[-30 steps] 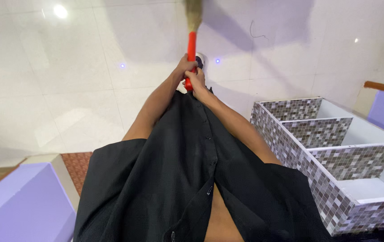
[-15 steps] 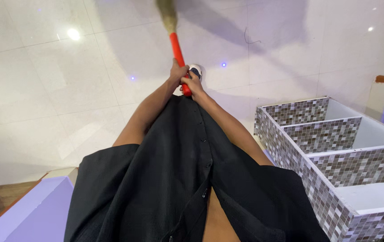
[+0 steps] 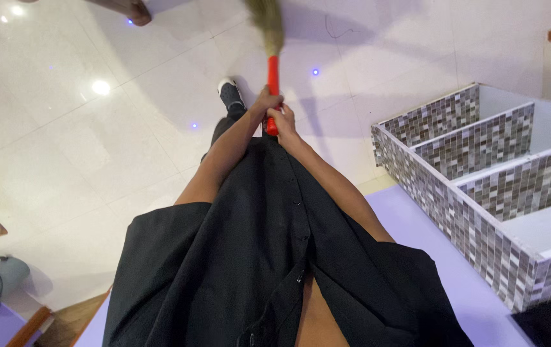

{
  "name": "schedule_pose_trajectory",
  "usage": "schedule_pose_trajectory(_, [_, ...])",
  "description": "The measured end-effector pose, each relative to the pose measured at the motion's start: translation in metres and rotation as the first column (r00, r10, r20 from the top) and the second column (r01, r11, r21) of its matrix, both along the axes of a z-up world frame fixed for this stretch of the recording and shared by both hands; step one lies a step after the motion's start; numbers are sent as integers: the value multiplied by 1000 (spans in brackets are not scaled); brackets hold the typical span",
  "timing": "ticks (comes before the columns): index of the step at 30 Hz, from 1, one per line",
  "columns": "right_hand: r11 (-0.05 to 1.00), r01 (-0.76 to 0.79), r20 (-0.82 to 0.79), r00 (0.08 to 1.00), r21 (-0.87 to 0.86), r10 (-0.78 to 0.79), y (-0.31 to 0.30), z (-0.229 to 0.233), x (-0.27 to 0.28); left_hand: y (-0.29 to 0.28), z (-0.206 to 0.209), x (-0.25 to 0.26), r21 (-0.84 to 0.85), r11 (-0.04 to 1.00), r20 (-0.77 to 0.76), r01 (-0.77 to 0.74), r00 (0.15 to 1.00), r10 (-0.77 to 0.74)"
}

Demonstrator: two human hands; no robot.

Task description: The person sweeps the floor using a broom with a red handle, moving debris from different areas of the room toward a central point.

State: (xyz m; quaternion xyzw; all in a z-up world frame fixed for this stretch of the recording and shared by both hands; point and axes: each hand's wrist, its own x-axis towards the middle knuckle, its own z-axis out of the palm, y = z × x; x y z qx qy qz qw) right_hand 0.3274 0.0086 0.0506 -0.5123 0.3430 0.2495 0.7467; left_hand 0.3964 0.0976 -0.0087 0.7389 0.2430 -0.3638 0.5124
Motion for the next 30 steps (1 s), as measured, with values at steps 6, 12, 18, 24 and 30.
schedule_pose_trajectory(6, [998, 57, 104, 993, -39, -53, -28, 56, 8, -44, 4, 14, -174, 984, 144, 24, 990, 1])
schedule_pose_trajectory(12, [999, -33, 129, 991, 12, 31, -14, 73, 35, -14, 7, 25, -37, 999, 144, -37, 989, 42])
schedule_pose_trajectory(18, [969, -245, 90, 966, 36, 241, 35, 64, 85, 59, 4, 55, 9, 954, 167, -300, 941, 294])
schedule_pose_trajectory(24, [974, -207, -28, 977, 96, 210, 112, 14, 146, 137, 4, 124, 59, 948, -82, -313, 945, 317])
schedule_pose_trajectory(30, [996, 40, -26, 999, -78, -43, 156, 15, 157, 150, -7, 162, -179, 980, -14, -90, 996, 89])
